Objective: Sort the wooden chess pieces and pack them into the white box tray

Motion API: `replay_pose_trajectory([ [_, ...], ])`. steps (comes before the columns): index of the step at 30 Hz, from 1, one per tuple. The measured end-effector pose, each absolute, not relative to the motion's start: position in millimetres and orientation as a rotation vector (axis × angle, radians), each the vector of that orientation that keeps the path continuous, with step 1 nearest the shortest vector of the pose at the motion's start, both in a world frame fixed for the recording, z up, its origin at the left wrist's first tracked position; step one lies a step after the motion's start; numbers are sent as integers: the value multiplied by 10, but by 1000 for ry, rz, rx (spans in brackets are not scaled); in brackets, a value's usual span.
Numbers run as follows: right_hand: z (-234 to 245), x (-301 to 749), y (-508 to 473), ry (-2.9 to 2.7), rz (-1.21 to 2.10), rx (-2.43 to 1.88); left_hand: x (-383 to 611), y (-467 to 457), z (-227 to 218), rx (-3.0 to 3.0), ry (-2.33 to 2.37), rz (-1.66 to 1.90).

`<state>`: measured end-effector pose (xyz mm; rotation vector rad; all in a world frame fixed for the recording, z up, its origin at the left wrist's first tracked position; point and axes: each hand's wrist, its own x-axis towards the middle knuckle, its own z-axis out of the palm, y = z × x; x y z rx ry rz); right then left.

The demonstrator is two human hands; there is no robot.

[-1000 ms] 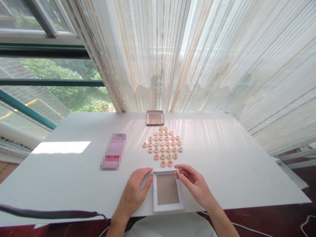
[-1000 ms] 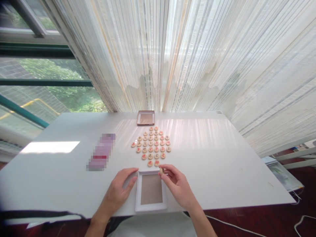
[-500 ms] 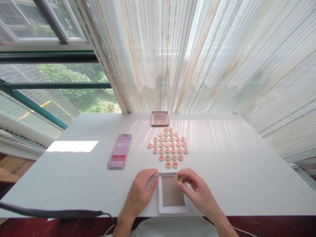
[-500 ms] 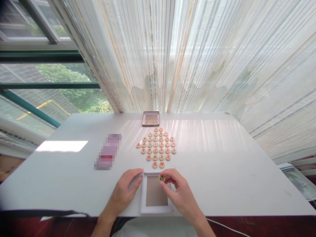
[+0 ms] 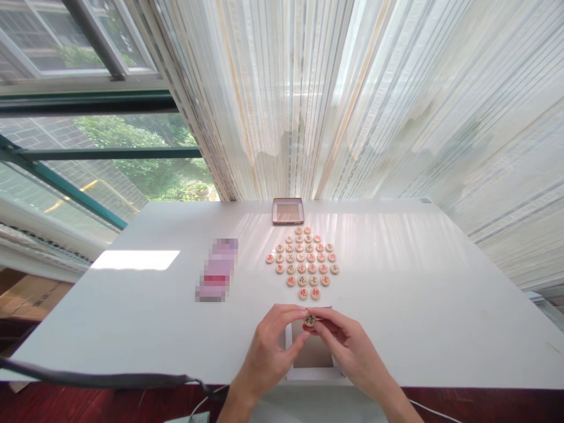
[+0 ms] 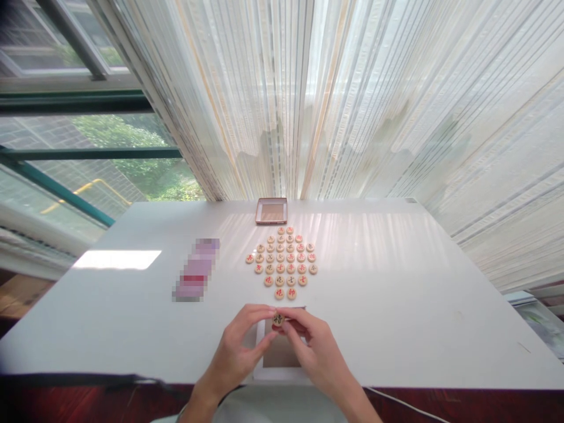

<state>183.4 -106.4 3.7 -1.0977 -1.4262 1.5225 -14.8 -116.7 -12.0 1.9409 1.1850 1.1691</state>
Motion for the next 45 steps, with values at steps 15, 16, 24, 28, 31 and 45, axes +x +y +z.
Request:
replay_pose_trajectory([
  [15,120,1830,-967,-1624,1327,-1164,-237,-1131,-101,1866,1237,1133],
  [16,118,1861,-956,-1650,1262,-1200,-263,-1126,-108,1878,1255,1127],
  [24,-41,2089,-930,-1676,932,-1385,-428,-1117,-150,1870,1365,1084],
  [28,-139,2146,-954,-1616,864,-1409,-431,-1123,-170,1841,1395,1071],
  [31,-199,2173,-963,-1581,864,-1435,-413,-1121,-180,1841,1389,1086],
  [45,-235,2158,-990,-1659,776,-1345,-337,-1140,-173,1790,1376,982],
])
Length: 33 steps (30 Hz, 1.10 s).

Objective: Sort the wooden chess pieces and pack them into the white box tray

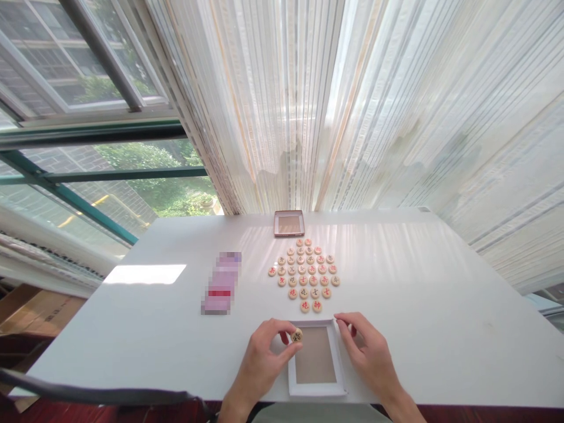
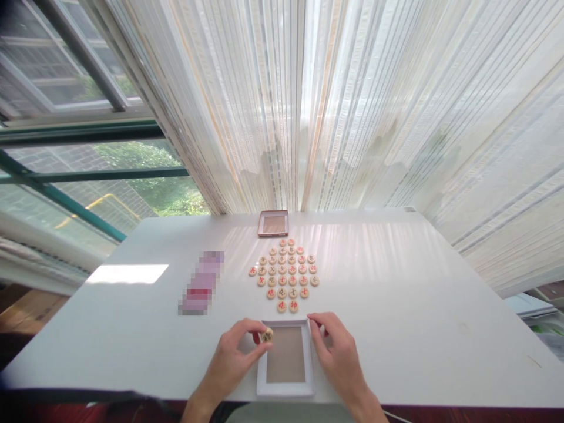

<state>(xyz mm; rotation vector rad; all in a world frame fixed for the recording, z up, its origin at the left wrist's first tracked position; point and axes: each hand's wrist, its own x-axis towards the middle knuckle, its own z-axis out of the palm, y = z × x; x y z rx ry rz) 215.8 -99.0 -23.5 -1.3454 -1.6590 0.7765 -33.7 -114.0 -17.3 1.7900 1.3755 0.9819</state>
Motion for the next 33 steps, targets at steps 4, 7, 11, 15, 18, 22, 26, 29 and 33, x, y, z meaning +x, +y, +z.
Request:
replay_pose_trajectory([
  [4,-60,2029,-1044,-1655,892,-1285,-312,-1123,-110,1884,1291,987],
  [7,66,1851,-1044,-1664,1155,-1224,-282,-1108,-87,1903,1226,1033],
  [11,121,1661,-986,-1582,1376,-1190,-285,-1119,-126,1895,1217,1063],
  [15,90,1609,-940,-1557,1480,-1181,-394,-1149,-157,1961,1278,1024],
  [18,40,1597,-938,-1572,1413,-1237,-507,-1163,-165,2061,1362,910],
  [22,-28,1538,-955,-1638,1297,-1330,-593,-1172,-221,2205,1387,801],
  [26,-71,1452,-964,-1679,1222,-1371,-596,-1183,-286,2280,1385,750],
  [29,-90,1407,-972,-1707,1186,-1391,-589,-1183,-302,2308,1385,753],
  [33,-111,1372,-986,-1774,1093,-1426,-585,-1177,-300,2318,1393,745],
])
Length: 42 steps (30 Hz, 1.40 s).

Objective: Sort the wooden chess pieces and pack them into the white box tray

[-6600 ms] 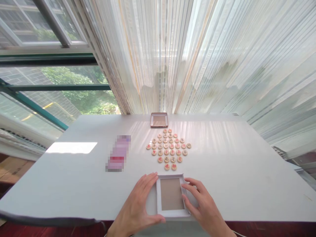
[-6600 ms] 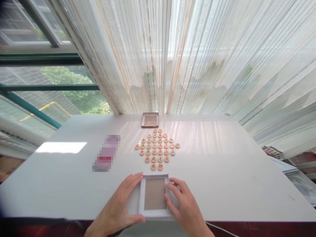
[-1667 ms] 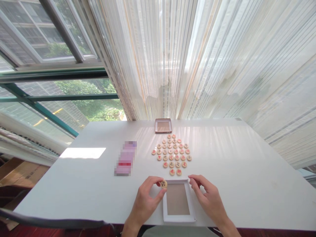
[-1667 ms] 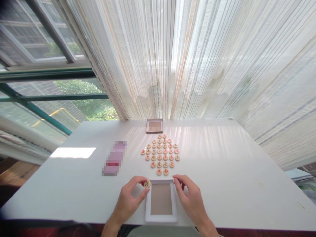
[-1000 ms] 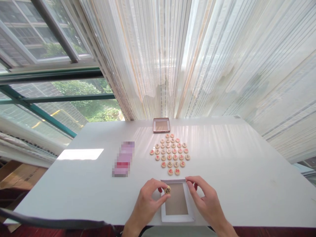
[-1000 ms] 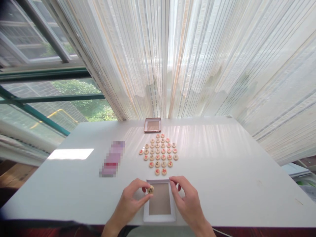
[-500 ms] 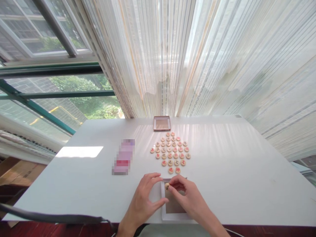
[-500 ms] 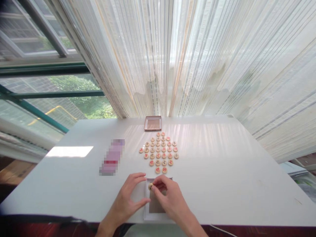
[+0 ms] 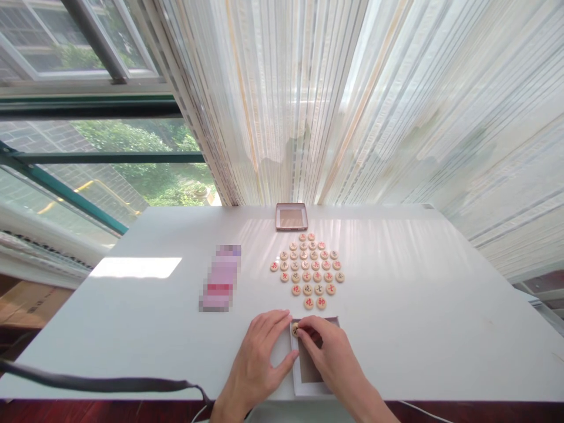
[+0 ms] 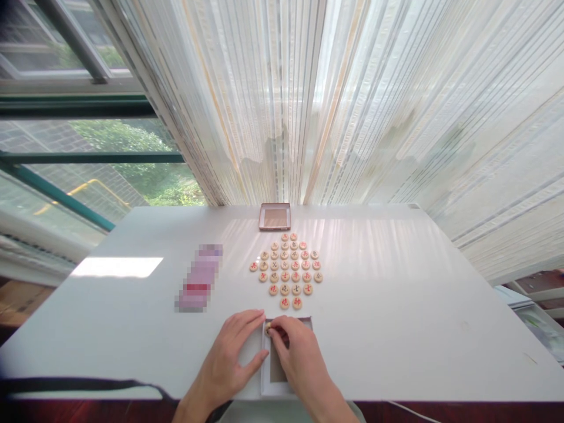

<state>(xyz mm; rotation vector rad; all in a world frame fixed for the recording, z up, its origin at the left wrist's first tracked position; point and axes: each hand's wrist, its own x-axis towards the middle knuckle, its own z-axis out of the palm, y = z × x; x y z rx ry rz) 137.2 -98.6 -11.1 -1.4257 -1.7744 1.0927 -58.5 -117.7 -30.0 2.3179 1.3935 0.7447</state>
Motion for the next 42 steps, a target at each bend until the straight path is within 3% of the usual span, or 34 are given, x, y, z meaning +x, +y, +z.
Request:
replay_pose_trajectory([
  [11,-324,1351,-1043,-1950,663,-1453,-584,-1185,-294,2314,1399,769],
  [21,-218,1448,-1101,-2071,657,-1303,-580,-1179,-257,2323,1400,757],
  [42,-308,1388,-1083,-2091,577,-1389,-588,-1179,-258,2307,1396,722],
])
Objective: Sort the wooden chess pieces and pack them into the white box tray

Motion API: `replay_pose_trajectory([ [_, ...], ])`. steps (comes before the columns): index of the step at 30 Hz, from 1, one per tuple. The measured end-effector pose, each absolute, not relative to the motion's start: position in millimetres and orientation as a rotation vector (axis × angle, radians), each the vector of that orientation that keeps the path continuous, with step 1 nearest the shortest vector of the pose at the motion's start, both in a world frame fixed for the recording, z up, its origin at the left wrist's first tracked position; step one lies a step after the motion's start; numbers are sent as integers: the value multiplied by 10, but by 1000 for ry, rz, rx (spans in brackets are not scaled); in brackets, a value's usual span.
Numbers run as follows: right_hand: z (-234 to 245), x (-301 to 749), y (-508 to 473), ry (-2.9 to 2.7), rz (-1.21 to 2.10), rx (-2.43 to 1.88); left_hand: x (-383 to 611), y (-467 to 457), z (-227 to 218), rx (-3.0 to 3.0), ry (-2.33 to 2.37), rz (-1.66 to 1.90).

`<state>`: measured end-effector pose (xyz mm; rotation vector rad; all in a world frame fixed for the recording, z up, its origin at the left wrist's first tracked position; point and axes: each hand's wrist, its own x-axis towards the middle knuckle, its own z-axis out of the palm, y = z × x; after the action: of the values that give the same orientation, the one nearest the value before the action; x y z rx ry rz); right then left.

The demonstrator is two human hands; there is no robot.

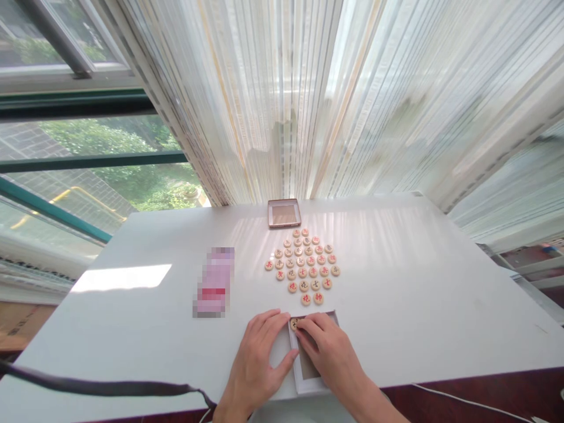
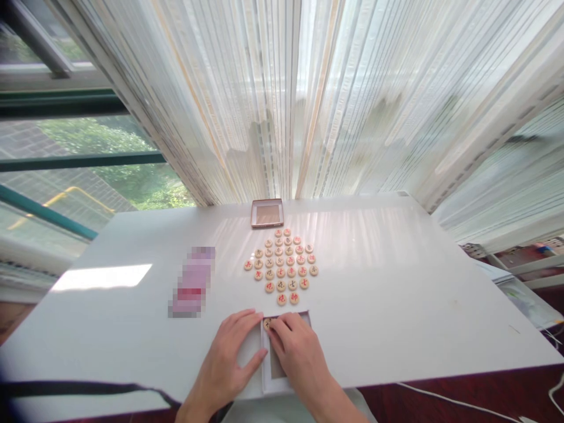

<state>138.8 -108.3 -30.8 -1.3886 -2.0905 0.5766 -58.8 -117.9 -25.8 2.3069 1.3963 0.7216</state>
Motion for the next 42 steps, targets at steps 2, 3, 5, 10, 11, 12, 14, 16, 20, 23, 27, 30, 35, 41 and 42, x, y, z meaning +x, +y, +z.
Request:
replay_pose_trajectory([
  [2,-307,1385,-1078,-2087,569,-1393,-590,-1181,-265,2312,1398,723],
  [3,-307,1386,-1077,-2085,566,-1395,-590,-1183,-268,2312,1402,728],
  [5,-309,1390,-1079,-2085,566,-1395,-589,-1187,-274,2310,1409,736],
  [10,-307,1411,-1095,-2084,593,-1357,-588,-1192,-277,2315,1408,745],
  [11,-300,1415,-1099,-2079,598,-1344,-588,-1191,-277,2316,1410,753],
  [12,-289,1420,-1103,-2071,605,-1332,-589,-1187,-277,2319,1409,761],
  [14,-256,1436,-1108,-2049,630,-1311,-588,-1178,-276,2326,1403,770],
  [16,-215,1468,-1108,-2018,655,-1300,-587,-1168,-273,2331,1394,771],
  [20,-158,1604,-1087,-1945,643,-1288,-585,-1165,-255,2326,1401,767],
  [23,-160,1753,-1062,-1892,585,-1298,-585,-1172,-245,2327,1415,783],
  [27,-224,1946,-1037,-1823,503,-1360,-553,-1172,-241,2297,1436,826],
  [30,-297,2040,-1027,-1791,500,-1426,-479,-1150,-226,2225,1475,847],
  [35,-377,2084,-1035,-1748,619,-1467,-327,-1064,-196,2182,1486,811],
  [41,-400,2084,-1049,-1752,660,-1443,-283,-1020,-205,2150,1500,792],
  [42,-404,2086,-1049,-1755,661,-1445,-282,-1020,-207,2145,1503,790],
])
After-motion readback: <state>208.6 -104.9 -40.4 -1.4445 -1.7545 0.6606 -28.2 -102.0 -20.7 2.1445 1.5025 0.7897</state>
